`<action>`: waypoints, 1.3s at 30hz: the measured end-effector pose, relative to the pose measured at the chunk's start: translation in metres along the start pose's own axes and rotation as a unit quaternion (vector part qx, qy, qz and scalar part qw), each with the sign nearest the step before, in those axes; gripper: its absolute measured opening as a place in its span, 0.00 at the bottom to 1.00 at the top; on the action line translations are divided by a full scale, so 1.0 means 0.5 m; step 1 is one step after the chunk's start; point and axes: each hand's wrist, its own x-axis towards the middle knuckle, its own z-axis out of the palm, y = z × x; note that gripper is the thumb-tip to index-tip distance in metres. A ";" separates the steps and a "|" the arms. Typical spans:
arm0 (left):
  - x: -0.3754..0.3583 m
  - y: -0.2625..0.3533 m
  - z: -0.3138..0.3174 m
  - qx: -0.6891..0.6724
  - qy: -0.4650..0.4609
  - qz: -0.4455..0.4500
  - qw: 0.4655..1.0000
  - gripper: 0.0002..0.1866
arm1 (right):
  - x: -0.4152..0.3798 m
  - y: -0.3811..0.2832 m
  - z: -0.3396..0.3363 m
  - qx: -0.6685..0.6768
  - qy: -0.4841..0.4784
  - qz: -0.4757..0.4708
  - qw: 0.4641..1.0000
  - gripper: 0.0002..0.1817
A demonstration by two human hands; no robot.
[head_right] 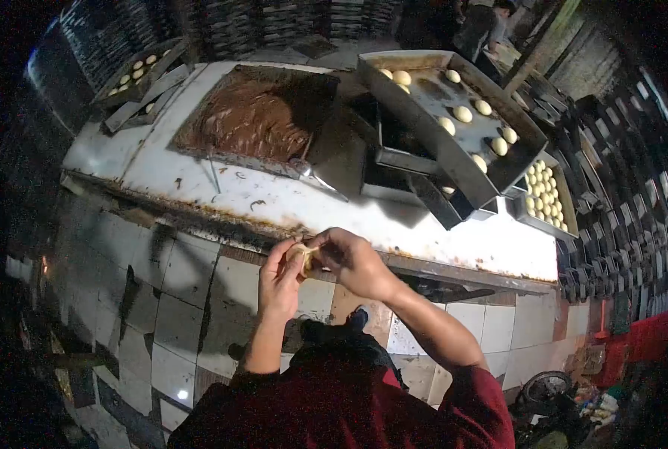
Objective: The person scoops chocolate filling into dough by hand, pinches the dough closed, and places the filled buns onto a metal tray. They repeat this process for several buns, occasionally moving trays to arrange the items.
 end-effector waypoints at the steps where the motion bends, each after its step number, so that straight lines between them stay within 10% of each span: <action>1: -0.003 0.008 0.016 -0.070 0.043 -0.049 0.995 0.17 | -0.019 -0.003 0.001 -0.152 0.026 -0.114 0.981 0.11; 6: -0.027 -0.011 0.075 -0.284 0.017 -0.199 0.938 0.14 | -0.109 0.043 -0.022 -0.471 0.088 -0.311 0.821 0.16; 10: -0.083 -0.059 0.158 -0.105 -0.093 -0.053 0.989 0.14 | -0.194 0.042 -0.096 -0.325 0.122 -0.279 0.895 0.13; 12: -0.113 -0.087 0.216 -0.077 -0.135 -0.036 0.987 0.14 | -0.251 0.020 -0.139 -0.161 0.131 -0.112 0.972 0.10; 22: -0.193 -0.198 0.466 -0.198 -0.065 -0.153 0.966 0.13 | -0.476 0.106 -0.308 -0.390 0.175 -0.346 0.836 0.16; 26: -0.227 -0.217 0.501 0.008 -0.123 -0.002 0.992 0.16 | -0.489 0.100 -0.356 -0.128 0.142 -0.175 0.966 0.07; 31: -0.199 -0.221 0.508 -0.053 -0.084 0.078 0.992 0.23 | -0.464 0.125 -0.327 0.079 0.154 -0.101 0.980 0.08; 34: -0.145 -0.238 0.477 -0.110 0.054 0.011 0.992 0.16 | -0.426 0.119 -0.285 -0.241 0.254 -0.305 0.886 0.09; 37: -0.095 -0.230 0.447 -0.152 0.056 -0.039 0.986 0.07 | -0.367 0.128 -0.289 -0.400 0.279 -0.318 0.813 0.08; 39: -0.071 -0.226 0.440 -0.127 0.036 -0.005 0.991 0.06 | -0.332 0.111 -0.306 -0.311 0.253 -0.262 0.878 0.08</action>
